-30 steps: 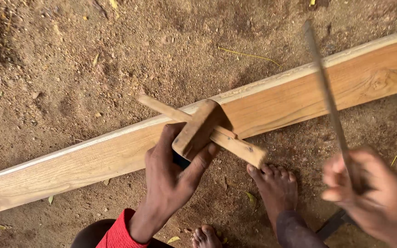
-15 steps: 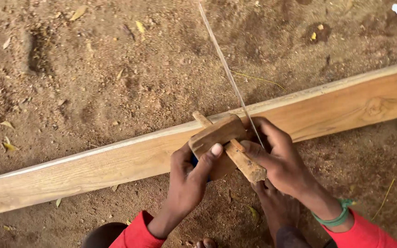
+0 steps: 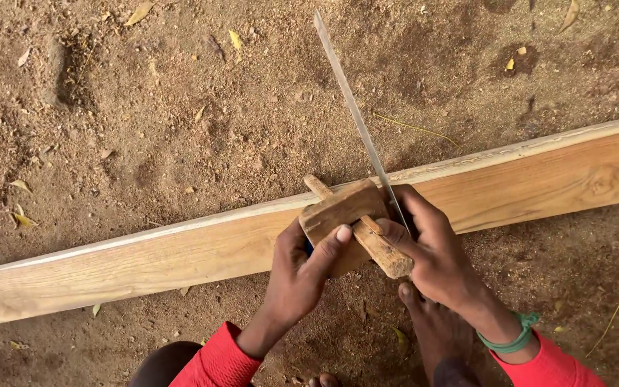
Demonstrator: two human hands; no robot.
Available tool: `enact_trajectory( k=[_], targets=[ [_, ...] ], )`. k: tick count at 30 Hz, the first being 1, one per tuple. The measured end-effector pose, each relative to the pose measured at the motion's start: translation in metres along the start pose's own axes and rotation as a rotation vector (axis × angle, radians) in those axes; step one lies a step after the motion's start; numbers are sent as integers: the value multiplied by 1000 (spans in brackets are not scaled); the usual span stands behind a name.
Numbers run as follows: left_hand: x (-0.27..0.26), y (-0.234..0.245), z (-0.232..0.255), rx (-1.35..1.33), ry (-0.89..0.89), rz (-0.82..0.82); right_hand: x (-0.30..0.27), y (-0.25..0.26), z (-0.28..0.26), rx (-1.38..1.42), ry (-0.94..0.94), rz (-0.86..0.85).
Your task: The person is using a marking gauge and a steel ruler to measure and mark a wooden plank.
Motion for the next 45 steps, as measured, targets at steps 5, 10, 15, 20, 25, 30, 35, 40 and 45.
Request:
enact_trajectory(
  k=[5,10,15,20,25,30,35,40,45],
  targets=[
    [11,5,5,51,-62,-60,6,-3,-8,-46,26,78],
    [18,10,5,25,-106,-56,10,-6,-7,-50,145,100],
    [20,15,5,6,-112,-39,14,-10,-19,-37,208,111],
    [19,19,-5,-11,-149,-39,18,-9,-6,-101,183,139],
    [21,19,4,-6,-158,-57,21,-3,-8,-54,227,98],
    [19,21,0,54,-135,-87,32,-4,-3,189,-87,-38],
    [18,22,-4,172,-73,-101,47,-18,-12,-159,178,220],
    [15,28,-11,99,-121,-124,46,-22,-15,-177,226,224],
    [13,23,-10,99,-196,-201,41,-17,-8,-220,234,242]
  ],
)
Point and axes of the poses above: each hand's wrist, its own x-axis towards the middle knuckle, its own y-axis out of the back of the hand, z = x × y, the point moved 1 cm from there along x, towards the middle knuckle, and after that the axes turned 13 degrees about -y, right-handed, at the moved point
